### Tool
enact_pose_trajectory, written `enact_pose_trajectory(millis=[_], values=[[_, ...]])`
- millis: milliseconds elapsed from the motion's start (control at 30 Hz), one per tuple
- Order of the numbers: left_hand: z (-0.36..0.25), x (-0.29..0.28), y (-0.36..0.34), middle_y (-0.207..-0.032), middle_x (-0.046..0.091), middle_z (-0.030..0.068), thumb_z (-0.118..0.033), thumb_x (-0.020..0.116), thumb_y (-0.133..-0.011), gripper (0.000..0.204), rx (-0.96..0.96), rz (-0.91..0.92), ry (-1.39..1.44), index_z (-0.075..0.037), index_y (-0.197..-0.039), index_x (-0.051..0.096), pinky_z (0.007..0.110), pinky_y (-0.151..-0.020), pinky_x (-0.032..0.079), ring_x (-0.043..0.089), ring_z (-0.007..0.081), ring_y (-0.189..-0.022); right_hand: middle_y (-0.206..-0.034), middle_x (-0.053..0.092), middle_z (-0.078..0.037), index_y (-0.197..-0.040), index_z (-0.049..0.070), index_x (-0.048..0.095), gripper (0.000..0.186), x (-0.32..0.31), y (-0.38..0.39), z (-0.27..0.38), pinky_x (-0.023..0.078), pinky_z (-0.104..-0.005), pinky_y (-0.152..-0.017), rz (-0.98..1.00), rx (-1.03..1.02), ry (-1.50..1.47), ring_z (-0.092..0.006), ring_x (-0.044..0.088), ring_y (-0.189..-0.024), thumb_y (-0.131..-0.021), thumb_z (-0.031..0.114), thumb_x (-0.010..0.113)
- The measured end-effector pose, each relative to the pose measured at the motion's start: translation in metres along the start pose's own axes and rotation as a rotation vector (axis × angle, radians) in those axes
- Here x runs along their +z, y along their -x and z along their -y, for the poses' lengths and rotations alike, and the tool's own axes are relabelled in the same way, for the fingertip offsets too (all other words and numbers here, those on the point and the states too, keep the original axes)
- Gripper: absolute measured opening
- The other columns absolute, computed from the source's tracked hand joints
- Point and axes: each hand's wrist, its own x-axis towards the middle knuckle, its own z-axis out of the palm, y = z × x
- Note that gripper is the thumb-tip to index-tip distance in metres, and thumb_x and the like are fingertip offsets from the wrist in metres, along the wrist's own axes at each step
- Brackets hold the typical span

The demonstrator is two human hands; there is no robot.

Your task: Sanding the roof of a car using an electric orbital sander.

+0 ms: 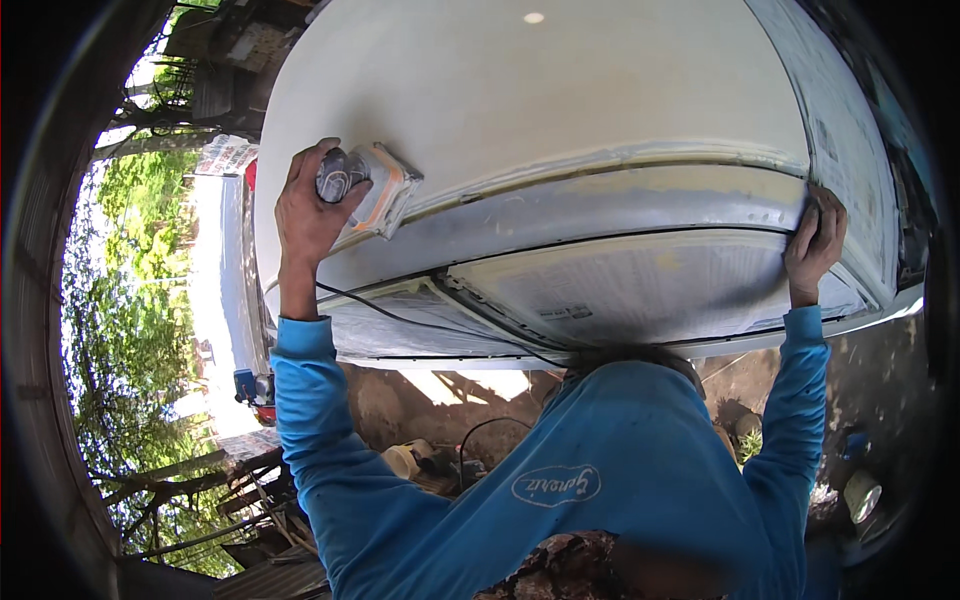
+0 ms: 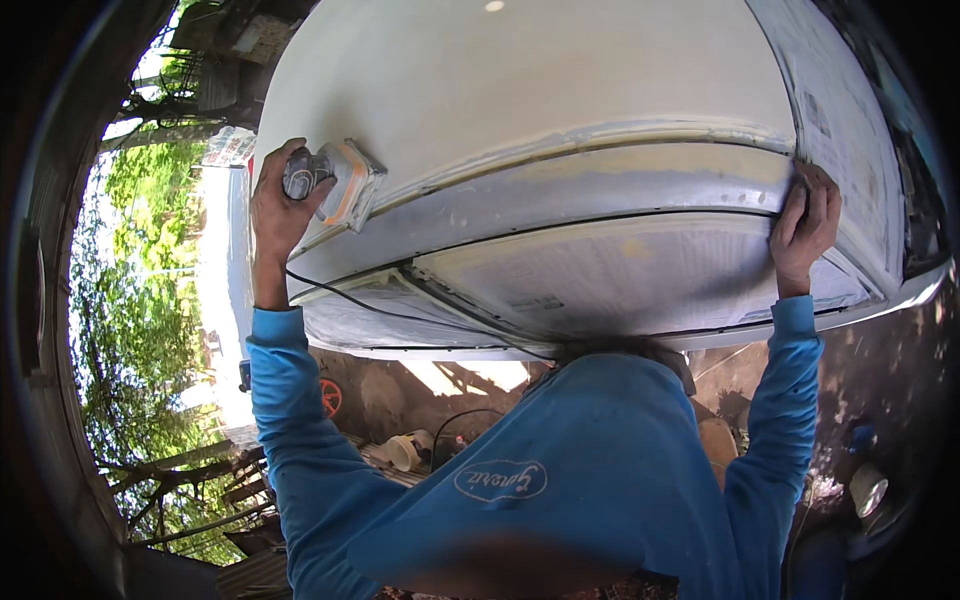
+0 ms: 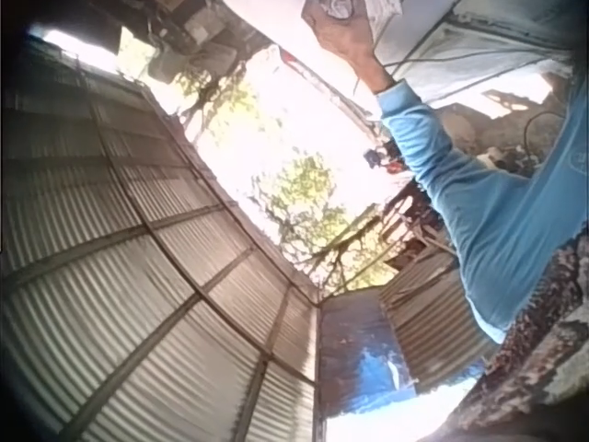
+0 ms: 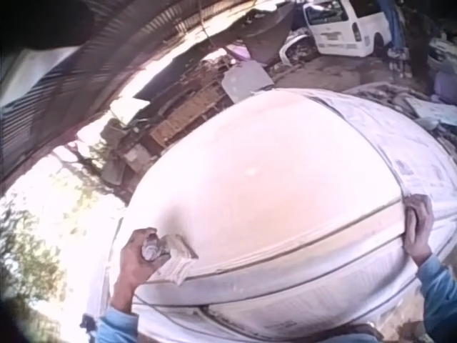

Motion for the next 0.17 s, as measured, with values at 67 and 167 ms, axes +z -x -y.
enact_pose_trajectory(millis=[67,167], values=[[-0.027,0.008,-0.009,-0.118,0.067,0.0097,-0.020,0.087,-0.072,0.060,0.003,0.037,0.038,-0.016,-0.127,0.064,0.041,-0.087,0.056,0.069,0.0305,-0.104,-0.115,0.068,-0.018,-0.114,-0.003,0.066,0.024,-0.001,-0.001,0.000,0.049,-0.0411,-0.096,0.001,-0.037,0.011,-0.0351,0.063,-0.106,-0.101,0.006,0.048],[-0.067,0.022,-0.023,-0.126,0.064,0.0111,-0.036,0.085,-0.076,0.064,0.126,-0.001,-0.062,-0.017,-0.132,0.061,0.044,-0.093,0.055,0.067,0.0315,-0.111,-0.114,0.068,-0.018,-0.113,-0.002,0.067,0.025,0.018,-0.020,0.012,0.049,-0.0415,-0.095,-0.025,-0.077,-0.038,-0.0347,0.063,-0.106,-0.101,0.006,0.047]])
